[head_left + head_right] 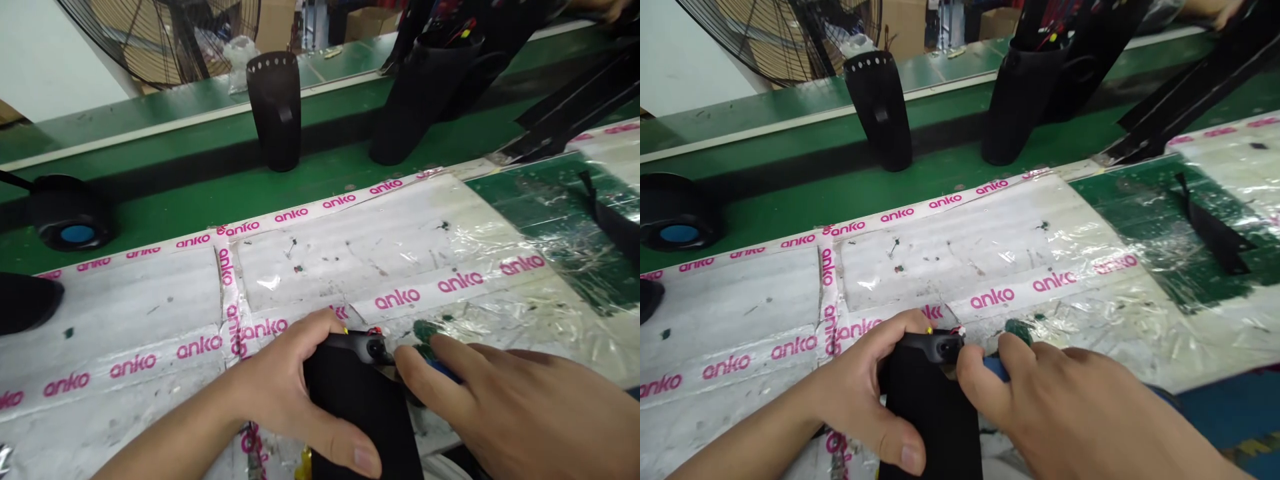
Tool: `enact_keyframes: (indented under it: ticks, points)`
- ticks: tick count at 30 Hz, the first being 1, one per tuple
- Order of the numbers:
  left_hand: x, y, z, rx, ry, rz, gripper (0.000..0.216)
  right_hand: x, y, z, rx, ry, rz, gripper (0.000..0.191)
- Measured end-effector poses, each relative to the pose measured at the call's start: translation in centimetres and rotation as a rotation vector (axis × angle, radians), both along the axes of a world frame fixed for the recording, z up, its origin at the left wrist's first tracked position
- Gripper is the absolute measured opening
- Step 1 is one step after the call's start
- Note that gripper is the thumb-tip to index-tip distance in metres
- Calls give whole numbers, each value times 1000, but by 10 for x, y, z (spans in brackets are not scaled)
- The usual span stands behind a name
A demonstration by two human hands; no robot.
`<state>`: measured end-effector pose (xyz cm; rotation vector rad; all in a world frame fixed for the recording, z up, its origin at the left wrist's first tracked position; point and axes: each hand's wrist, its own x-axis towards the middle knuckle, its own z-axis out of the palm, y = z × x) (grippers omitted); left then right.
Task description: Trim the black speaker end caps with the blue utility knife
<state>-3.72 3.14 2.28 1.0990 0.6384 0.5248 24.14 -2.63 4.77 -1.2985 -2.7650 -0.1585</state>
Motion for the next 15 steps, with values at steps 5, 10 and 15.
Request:
enact_keyframes:
  ticks: [5,10,15]
  points:
    - [3,3,3,30,-3,23,71,4,-3,1,-66,-60,7,56]
    - [4,4,7,4,-33,26,68,-1,3,2,-96,-55,18,47]
    - [2,1,7,-48,72,34,73,-2,9,16,-155,-44,49,42]
